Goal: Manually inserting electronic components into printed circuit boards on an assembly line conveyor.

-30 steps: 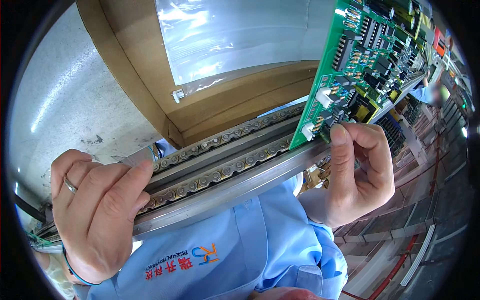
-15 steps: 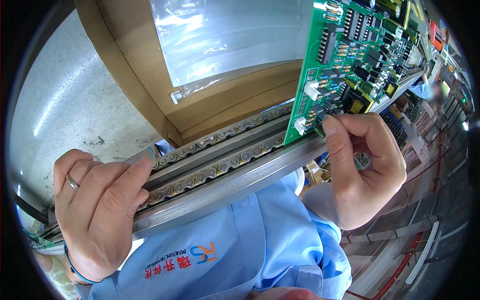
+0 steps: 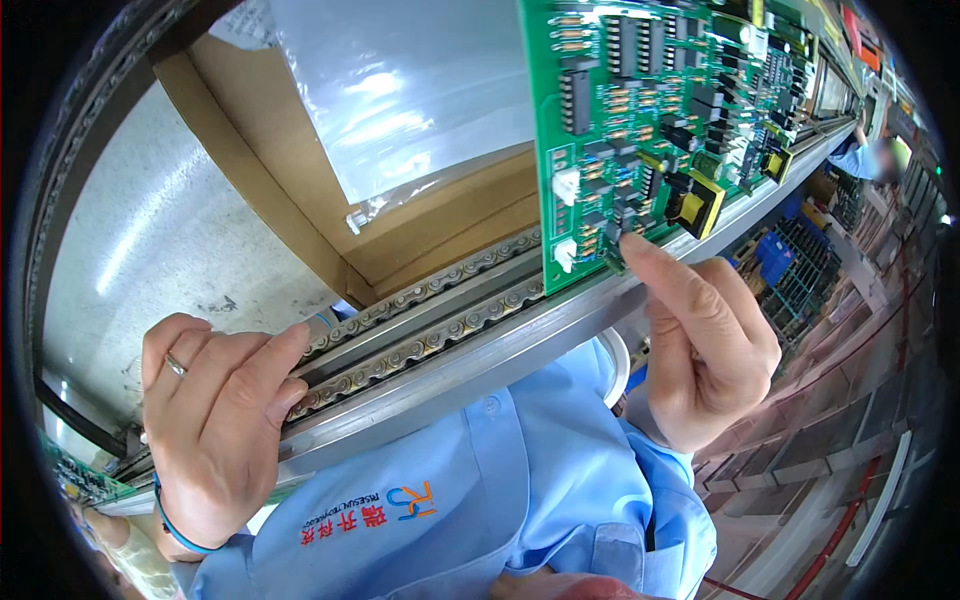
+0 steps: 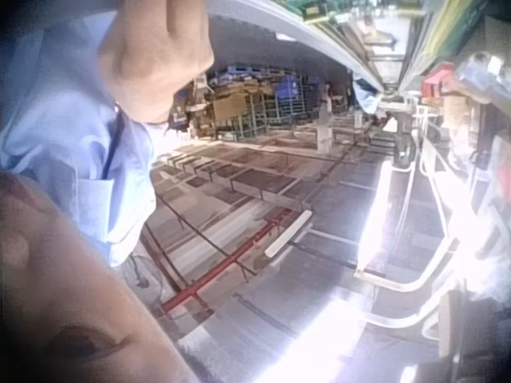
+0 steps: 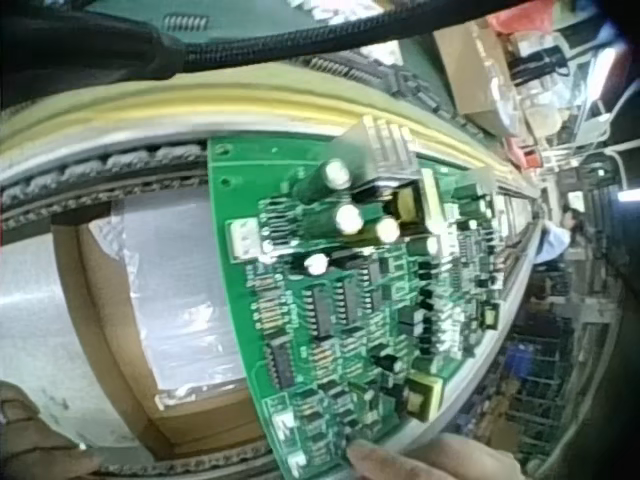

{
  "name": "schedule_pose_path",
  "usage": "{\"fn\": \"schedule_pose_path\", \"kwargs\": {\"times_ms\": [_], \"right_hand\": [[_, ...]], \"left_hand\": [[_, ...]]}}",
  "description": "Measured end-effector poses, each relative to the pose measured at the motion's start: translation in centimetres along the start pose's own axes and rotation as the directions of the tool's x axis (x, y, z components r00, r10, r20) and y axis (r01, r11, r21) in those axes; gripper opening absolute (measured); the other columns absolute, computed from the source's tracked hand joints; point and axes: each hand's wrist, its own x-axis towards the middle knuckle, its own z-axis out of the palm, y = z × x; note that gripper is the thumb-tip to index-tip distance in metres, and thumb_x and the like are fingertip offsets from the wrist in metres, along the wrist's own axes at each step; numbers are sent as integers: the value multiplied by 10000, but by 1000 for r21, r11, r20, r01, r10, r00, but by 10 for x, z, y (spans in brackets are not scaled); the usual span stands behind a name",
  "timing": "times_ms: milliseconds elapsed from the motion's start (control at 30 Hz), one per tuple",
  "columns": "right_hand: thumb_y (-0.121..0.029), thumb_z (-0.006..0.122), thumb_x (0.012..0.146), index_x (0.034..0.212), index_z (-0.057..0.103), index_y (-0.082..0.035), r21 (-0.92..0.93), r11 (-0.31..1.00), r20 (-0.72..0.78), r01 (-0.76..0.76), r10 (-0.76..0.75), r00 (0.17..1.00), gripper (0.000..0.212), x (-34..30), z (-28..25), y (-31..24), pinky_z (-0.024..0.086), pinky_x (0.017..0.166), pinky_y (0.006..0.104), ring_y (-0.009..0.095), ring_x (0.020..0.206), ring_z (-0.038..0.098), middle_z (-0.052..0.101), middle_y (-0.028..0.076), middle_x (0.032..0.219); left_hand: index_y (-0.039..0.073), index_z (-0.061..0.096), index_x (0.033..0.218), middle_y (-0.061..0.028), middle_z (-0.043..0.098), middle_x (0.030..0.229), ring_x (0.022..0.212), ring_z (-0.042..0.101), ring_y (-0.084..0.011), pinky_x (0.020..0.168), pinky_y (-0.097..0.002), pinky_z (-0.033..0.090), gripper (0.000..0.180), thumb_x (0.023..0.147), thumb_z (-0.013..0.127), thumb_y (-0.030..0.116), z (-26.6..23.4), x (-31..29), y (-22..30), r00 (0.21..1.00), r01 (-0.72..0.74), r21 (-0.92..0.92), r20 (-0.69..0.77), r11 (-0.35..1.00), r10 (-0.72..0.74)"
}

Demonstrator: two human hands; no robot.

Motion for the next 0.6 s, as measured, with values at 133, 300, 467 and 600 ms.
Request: {"fn": "schedule_pose_path", "kwargs": {"times_ms": [133,300,467,600], "right_hand": [[124,645,678,1010,760,6,66,996,-32,51,-49,998,371,-3,3,7,307,496,232,103,525,424,519,35,638],[-54,645,629,1056,751,-43,104,875,-192,474,-450,872,440,-1,19,30,392,416,263,130,495,498,564,28,701],[-127,637,740,1042,733,-68,5,797,-65,604,-603,795,323,-4,41,0,369,438,176,78,571,492,667,36,930],[-185,609,792,1032,718,-68,-166,778,-137,606,-627,767,288,-7,66,-10,355,443,182,81,597,476,651,36,942]], "left_hand": [[-17,685,1035,-117,617,841,751,560,-283,786,-413,429,396,649,754,41,1,-1,2,1000,24,40,-9,999,-23],[-8,683,1048,-113,618,841,772,557,-292,816,-406,435,318,732,717,12,-5,-1,-1,997,70,151,-54,986,-62],[2,683,1095,-103,627,834,803,562,-237,840,-372,443,255,840,677,5,-10,-4,-11,969,223,178,-148,959,-198],[4,672,1161,-85,635,866,813,580,-218,807,-325,469,260,903,642,4,-17,-21,-37,929,315,128,-244,940,-278]]}}
